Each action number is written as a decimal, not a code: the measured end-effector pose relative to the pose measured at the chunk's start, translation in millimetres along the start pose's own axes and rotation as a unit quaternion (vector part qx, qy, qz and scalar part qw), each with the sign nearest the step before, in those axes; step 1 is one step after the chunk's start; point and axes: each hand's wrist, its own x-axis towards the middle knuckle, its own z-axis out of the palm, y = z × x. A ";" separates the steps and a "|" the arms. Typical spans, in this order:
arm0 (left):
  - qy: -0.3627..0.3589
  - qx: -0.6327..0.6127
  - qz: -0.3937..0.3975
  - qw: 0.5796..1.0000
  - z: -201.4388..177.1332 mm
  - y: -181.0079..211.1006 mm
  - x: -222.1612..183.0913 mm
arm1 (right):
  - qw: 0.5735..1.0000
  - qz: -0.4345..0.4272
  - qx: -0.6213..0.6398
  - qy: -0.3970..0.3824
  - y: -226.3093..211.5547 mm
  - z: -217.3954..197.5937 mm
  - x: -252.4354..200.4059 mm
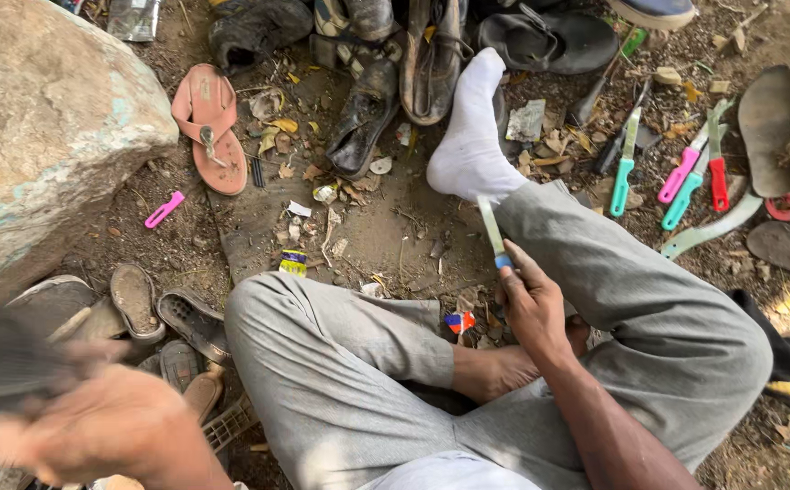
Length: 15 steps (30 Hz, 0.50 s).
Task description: The person repairs shoes by hand using small knives to trim, scrape, and adjust parts of various footwear while sitting on the ground outdoors.
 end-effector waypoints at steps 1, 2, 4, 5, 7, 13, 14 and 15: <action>-0.048 0.098 0.109 0.988 8.3 -19.6 7.6 | 1.000 0.001 -0.021 -0.003 0.0 2.5 3.3; -0.091 0.194 0.218 0.952 11.8 -35.8 16.1 | 1.000 -0.002 -0.021 -0.005 0.3 6.4 5.2; -0.179 0.300 0.120 0.929 11.4 -90.3 25.6 | 1.000 0.011 -0.019 -0.015 1.9 14.2 8.7; -0.409 0.273 0.410 0.768 26.3 -149.9 30.6 | 1.000 0.007 -0.021 -0.015 3.6 16.8 10.3; -0.449 0.529 0.194 0.693 43.3 -243.1 16.2 | 0.999 0.028 -0.021 -0.033 9.6 19.8 11.4; -0.366 0.884 0.151 0.250 91.1 -377.2 52.2 | 1.000 0.009 -0.002 -0.024 16.7 22.5 13.0; -0.365 0.884 0.152 0.250 94.9 -383.2 55.1 | 1.000 0.008 -0.001 -0.025 14.0 19.9 16.7; -0.355 0.879 0.134 0.288 92.5 -383.6 54.9 | 0.998 0.034 -0.044 -0.011 13.2 14.5 16.7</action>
